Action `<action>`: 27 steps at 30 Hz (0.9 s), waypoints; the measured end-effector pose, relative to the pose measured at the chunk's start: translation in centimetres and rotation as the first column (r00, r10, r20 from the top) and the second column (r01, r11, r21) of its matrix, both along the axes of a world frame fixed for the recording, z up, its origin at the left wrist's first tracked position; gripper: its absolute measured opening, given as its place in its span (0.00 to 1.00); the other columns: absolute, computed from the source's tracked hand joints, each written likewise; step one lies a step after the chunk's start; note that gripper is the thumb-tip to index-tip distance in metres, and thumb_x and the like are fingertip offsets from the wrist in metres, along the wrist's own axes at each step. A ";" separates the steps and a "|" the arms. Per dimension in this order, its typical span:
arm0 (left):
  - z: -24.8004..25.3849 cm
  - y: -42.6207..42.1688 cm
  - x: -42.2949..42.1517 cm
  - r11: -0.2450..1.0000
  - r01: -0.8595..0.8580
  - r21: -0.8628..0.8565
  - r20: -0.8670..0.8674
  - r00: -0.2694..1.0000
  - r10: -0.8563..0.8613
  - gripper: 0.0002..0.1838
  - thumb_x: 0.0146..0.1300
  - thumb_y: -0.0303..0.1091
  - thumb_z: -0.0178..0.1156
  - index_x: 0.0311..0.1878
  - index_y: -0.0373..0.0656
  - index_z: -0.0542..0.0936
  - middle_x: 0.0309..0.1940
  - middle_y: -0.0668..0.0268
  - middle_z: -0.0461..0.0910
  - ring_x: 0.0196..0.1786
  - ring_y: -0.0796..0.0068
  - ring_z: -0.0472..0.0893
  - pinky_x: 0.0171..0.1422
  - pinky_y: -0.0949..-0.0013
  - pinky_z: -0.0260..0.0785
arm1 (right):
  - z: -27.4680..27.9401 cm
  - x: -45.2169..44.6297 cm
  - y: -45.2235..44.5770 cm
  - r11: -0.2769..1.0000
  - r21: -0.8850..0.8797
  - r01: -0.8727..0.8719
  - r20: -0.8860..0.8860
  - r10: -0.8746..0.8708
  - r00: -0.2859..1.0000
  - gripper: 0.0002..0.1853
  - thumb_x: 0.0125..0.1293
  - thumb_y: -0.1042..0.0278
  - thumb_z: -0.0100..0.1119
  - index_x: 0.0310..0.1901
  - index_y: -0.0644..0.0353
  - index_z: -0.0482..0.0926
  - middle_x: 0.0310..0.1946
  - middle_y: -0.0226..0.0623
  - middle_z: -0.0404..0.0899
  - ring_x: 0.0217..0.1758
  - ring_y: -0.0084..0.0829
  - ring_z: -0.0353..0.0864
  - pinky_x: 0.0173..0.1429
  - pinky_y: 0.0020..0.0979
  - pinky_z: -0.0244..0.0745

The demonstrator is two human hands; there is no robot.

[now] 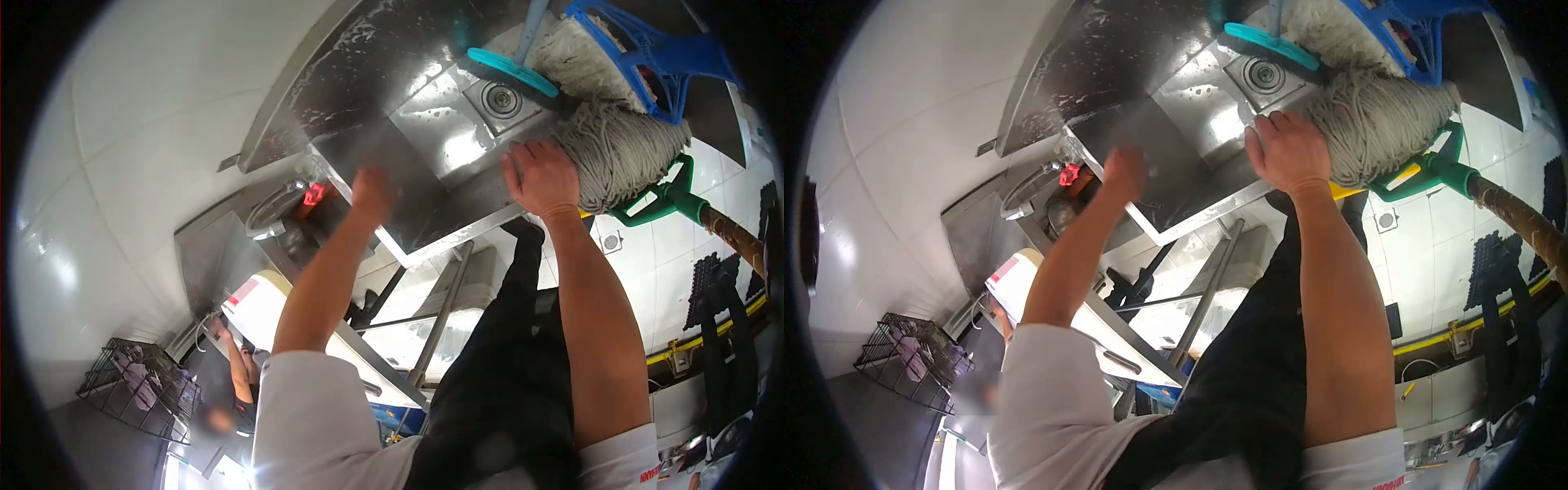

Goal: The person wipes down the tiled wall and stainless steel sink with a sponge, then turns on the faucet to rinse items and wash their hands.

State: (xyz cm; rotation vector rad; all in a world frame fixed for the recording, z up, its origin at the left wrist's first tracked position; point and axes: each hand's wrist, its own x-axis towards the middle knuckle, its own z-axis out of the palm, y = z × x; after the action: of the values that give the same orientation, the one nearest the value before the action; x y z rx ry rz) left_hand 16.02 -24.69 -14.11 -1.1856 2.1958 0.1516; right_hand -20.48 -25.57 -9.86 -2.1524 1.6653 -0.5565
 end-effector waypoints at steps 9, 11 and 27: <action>-3.4 4.3 -6.1 0.921 0.058 0.386 0.021 0.997 -0.072 0.07 0.55 0.33 0.59 0.33 0.48 0.86 0.43 0.61 0.83 0.49 0.59 0.81 0.52 0.57 0.72 | -0.1 0.0 0.2 1.000 -0.026 0.017 -0.015 -0.018 1.000 0.10 0.61 0.58 0.58 0.29 0.55 0.78 0.26 0.33 0.78 0.34 0.35 0.78 0.39 0.38 0.75; -8.9 3.2 -7.0 0.895 0.129 0.427 -0.037 0.991 -0.126 0.07 0.55 0.33 0.60 0.33 0.46 0.86 0.44 0.60 0.83 0.47 0.57 0.82 0.50 0.56 0.73 | -0.4 -0.2 0.5 0.999 -0.022 0.026 -0.007 -0.027 1.000 0.11 0.61 0.57 0.58 0.28 0.55 0.77 0.25 0.33 0.77 0.33 0.35 0.78 0.39 0.37 0.75; -7.8 -3.2 -16.3 0.232 -0.443 0.866 0.061 0.554 0.830 0.20 0.67 0.39 0.54 0.61 0.47 0.76 0.56 0.54 0.76 0.55 0.60 0.76 0.58 0.57 0.70 | 0.5 -0.1 0.0 0.999 -0.001 -0.041 -0.019 0.041 0.999 0.24 0.69 0.51 0.47 0.62 0.54 0.72 0.57 0.37 0.74 0.60 0.42 0.72 0.57 0.44 0.68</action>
State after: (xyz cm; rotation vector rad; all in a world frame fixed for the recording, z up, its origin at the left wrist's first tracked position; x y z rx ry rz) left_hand -0.26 -27.87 -21.86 -1.4645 1.3157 1.7810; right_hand -20.61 -25.59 -9.37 -2.1938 1.6273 -0.5277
